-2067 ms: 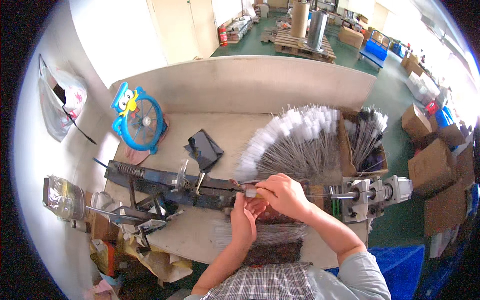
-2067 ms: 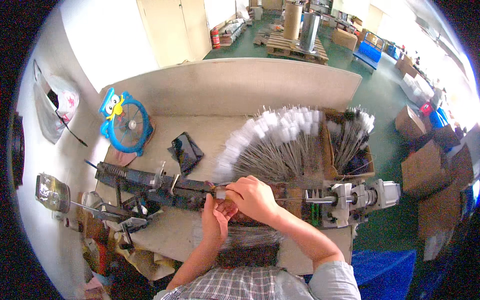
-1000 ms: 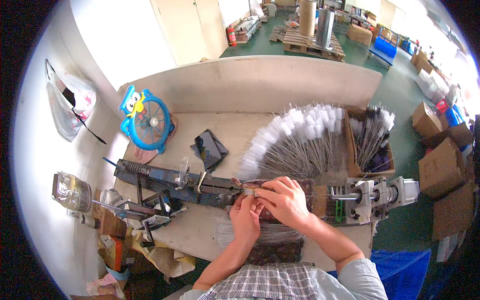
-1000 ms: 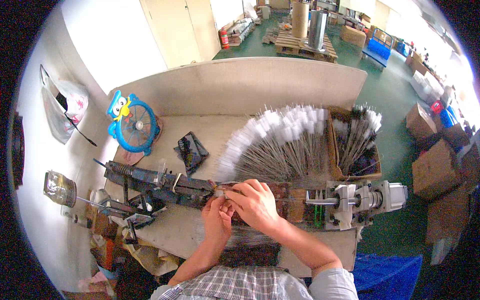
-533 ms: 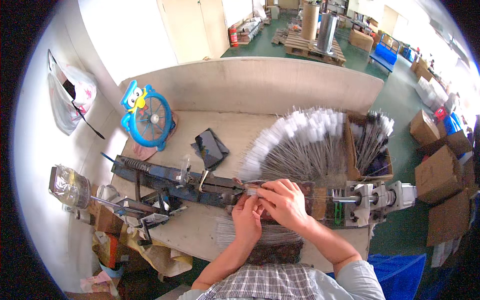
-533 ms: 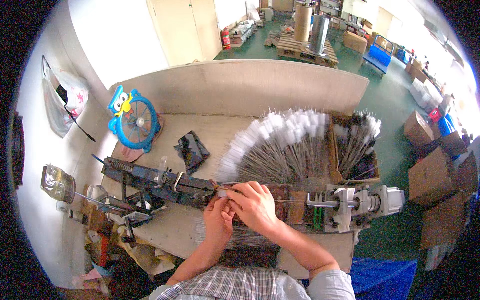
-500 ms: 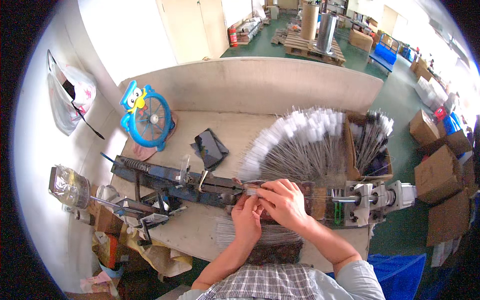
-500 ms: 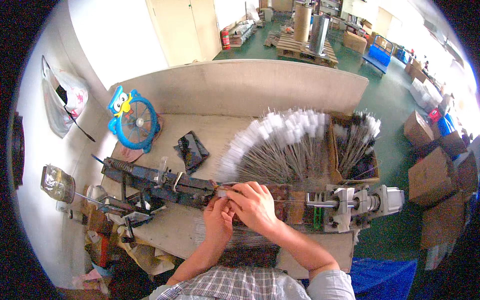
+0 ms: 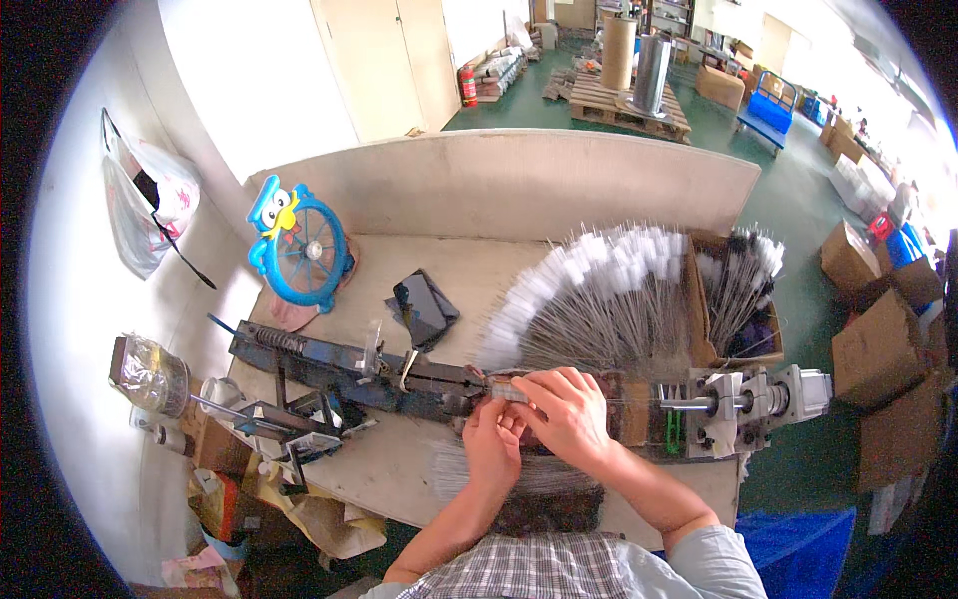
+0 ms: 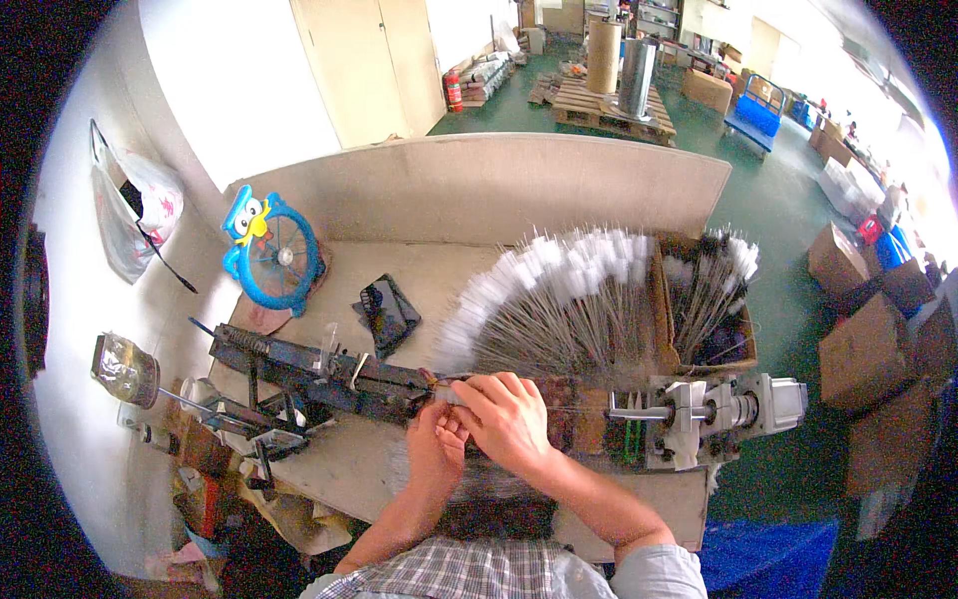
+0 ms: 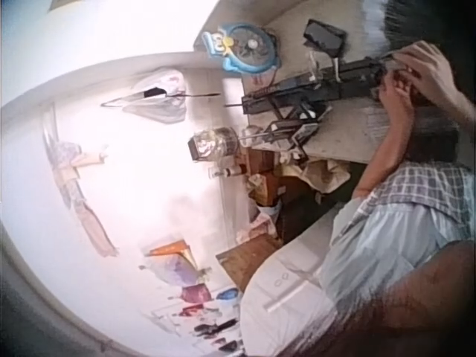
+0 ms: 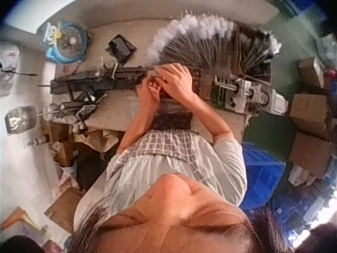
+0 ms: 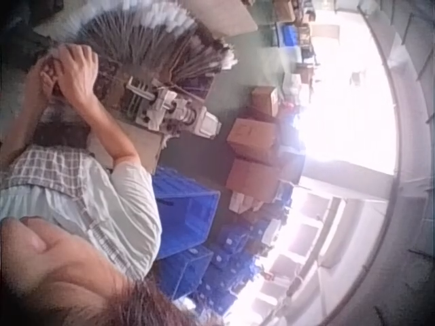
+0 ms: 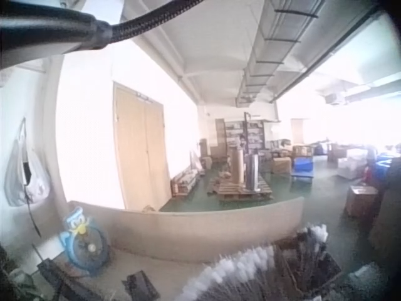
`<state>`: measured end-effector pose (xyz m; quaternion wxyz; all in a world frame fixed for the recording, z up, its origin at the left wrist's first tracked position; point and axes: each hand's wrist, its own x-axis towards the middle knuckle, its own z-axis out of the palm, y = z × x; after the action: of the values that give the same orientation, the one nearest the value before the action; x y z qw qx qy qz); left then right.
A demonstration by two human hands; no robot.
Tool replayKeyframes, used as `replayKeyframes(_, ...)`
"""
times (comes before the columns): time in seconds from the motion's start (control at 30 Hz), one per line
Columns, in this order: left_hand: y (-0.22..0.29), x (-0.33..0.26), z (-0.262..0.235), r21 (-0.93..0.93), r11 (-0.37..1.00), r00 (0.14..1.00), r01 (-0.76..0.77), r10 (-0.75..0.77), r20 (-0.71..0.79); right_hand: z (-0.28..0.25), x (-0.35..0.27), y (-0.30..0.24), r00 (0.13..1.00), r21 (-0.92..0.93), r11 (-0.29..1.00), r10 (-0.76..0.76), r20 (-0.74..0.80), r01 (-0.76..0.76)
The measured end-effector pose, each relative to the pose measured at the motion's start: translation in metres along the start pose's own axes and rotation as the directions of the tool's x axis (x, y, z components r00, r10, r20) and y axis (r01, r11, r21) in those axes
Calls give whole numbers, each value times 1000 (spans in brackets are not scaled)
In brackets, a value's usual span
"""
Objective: The person is assembling brushes by inserting bristles into a rotating machine fixture and securing them.
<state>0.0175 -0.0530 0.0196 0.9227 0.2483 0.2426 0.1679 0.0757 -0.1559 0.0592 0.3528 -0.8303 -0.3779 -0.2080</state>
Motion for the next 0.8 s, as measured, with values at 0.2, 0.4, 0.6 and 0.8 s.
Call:
replayKeyframes(0.2, -2, 3, -4, 42, 998, 999, -38, 37, 23, -3, 1, 2, 999, -12, 1000, -23, 47, 23)
replayKeyframes(0.4, 0, 3, 3, 90, 996, 999, -27, 24, 35, -13, 5, 1, 999, -5, 1000, -13, 51, 14)
replayKeyframes(0.6, 3, 2, -5, 55, 998, 1000, 0, -2, 31, -20, -11, 19, 988, -159, 987, 36, 150, -11)
replayKeyframes(0.8, 11, -6, -2, 116, 992, 994, 55, -65, 85, -21, -25, 17, 982, -154, 988, 24, 189, 5)
